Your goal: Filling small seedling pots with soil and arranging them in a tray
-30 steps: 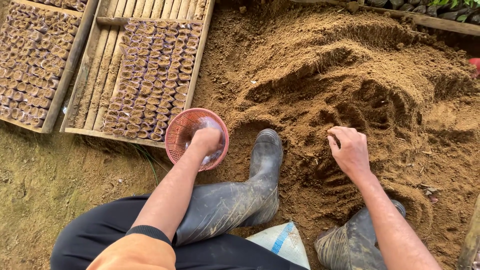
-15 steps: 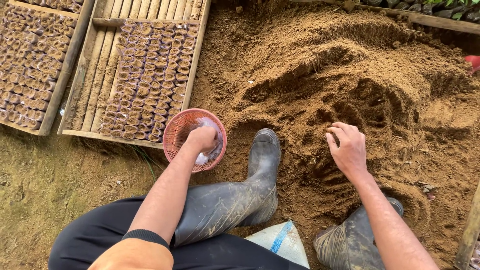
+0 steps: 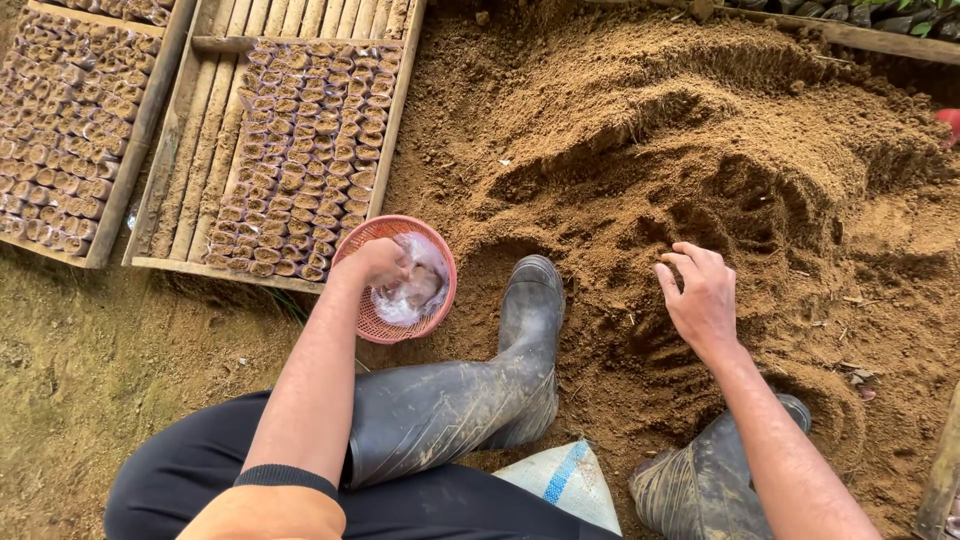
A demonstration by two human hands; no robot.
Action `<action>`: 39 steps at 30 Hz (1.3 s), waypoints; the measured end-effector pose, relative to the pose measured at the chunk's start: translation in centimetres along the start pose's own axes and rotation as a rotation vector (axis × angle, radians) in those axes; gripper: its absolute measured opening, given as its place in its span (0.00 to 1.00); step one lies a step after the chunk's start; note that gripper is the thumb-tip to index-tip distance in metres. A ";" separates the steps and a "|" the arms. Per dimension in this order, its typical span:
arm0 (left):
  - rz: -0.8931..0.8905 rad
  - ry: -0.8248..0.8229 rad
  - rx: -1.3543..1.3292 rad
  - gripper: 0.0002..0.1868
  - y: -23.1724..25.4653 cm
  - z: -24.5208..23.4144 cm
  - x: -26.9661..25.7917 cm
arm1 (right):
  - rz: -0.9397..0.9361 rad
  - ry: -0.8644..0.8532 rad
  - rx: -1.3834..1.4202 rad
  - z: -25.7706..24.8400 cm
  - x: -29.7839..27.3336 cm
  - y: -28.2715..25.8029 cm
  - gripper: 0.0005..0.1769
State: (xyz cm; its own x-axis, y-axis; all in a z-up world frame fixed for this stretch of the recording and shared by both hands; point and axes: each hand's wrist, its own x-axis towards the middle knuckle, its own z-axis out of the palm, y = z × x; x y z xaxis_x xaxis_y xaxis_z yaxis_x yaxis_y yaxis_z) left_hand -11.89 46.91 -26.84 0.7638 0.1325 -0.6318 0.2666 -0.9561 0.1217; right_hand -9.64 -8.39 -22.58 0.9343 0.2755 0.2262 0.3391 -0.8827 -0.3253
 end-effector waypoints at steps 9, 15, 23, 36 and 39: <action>-0.059 0.046 -0.088 0.07 -0.9 0.0 0.5 | -0.008 0.002 0.024 0.7 -0.1 0.2 0.18; -0.065 -0.001 -0.086 0.11 -2.2 -2.2 2.3 | 0.019 0.008 0.068 0.6 0.1 0.3 0.14; 0.212 -0.142 -0.154 0.14 16.8 -17.0 -17.2 | 0.027 0.007 0.149 1.3 2.0 3.0 0.07; 0.771 -0.057 -1.214 0.12 34.9 -7.0 -9.0 | 0.334 -0.257 1.357 -11.6 2.2 -4.8 0.22; 0.740 -0.122 -1.367 0.10 38.0 -6.0 -10.7 | 0.493 -0.047 1.472 -9.6 2.3 -3.1 0.15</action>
State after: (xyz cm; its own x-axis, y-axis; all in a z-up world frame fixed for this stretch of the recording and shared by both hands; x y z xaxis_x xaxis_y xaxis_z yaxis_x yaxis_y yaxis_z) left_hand -6.43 10.71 -10.83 0.9295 -0.3291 -0.1666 0.2311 0.1675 0.9584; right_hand -9.61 -8.71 -12.24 0.9749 0.1165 -0.1896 -0.2133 0.2458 -0.9456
